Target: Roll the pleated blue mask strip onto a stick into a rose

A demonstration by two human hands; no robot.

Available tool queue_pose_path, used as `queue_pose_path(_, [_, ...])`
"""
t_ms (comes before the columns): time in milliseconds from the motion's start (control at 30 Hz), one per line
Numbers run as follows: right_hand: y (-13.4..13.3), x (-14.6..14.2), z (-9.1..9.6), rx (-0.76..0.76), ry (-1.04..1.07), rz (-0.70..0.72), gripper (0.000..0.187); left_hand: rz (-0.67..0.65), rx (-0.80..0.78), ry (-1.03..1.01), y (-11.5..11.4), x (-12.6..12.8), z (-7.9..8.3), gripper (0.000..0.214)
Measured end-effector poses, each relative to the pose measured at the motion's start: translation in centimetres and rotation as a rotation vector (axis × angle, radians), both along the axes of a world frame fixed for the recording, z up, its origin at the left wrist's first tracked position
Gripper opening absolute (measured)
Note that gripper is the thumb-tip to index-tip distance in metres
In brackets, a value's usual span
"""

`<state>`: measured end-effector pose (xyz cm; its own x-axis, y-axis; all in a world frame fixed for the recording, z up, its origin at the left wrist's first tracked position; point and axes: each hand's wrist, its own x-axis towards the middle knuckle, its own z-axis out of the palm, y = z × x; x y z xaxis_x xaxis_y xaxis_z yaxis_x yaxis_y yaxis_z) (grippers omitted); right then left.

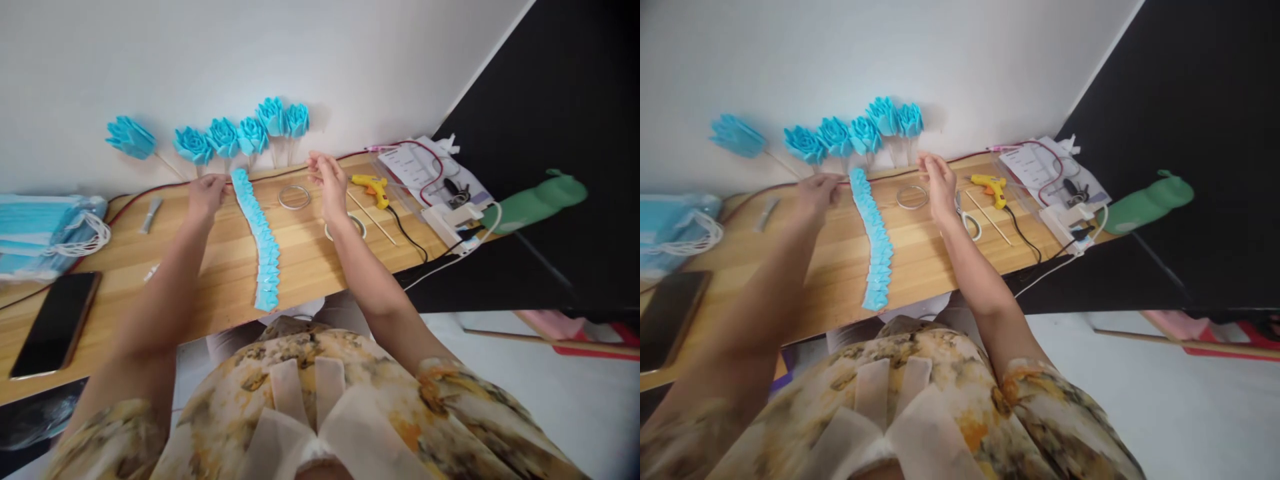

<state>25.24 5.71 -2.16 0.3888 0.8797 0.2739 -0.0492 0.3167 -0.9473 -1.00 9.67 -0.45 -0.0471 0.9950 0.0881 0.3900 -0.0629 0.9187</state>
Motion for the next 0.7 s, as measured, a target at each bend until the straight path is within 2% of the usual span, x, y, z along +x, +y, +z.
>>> queue_pose_path(100, [-1.5,2.8,0.9,0.029,-0.138,-0.04,0.045,-0.171,-0.029,0.014,-5.6,-1.7,1.5,0.02])
queue_pose_path(200, [-4.6,6.6,1.2,0.078,-0.349,-0.1,0.037,-0.349,-0.018,0.053,-11.3,-4.3,1.3,0.037])
queue_pose_path(267, [-7.5,9.1,0.9,0.037,-0.507,-0.173,0.035,-0.328,-0.089,0.009,-14.4,-5.8,0.3,0.049])
queue_pose_path(333, [-10.6,11.2,0.3,-0.087,-0.711,-0.255,0.032,-0.252,-0.148,-0.015,-16.6,-6.7,-1.1,0.055])
queue_pose_path(433, [-14.5,12.8,-0.6,-0.441,-1.147,-0.3,0.026,-0.262,-0.191,-0.064,-18.5,-6.6,-3.1,0.057])
queue_pose_path(533, [-16.4,12.8,-1.1,-0.732,-1.416,-0.334,0.027,-0.296,-0.147,-0.128,-19.1,-5.5,-4.2,0.052])
queue_pose_path(600, [-16.5,12.2,-1.3,-0.834,-1.473,-0.352,0.028,-0.31,-0.118,-0.138,-19.3,-4.5,-4.4,0.05])
queue_pose_path(700, [-15.8,11.7,-2.0,-0.891,-1.433,-0.388,0.026,-0.385,-0.103,-0.116,-19.3,-3.1,-4.3,0.047])
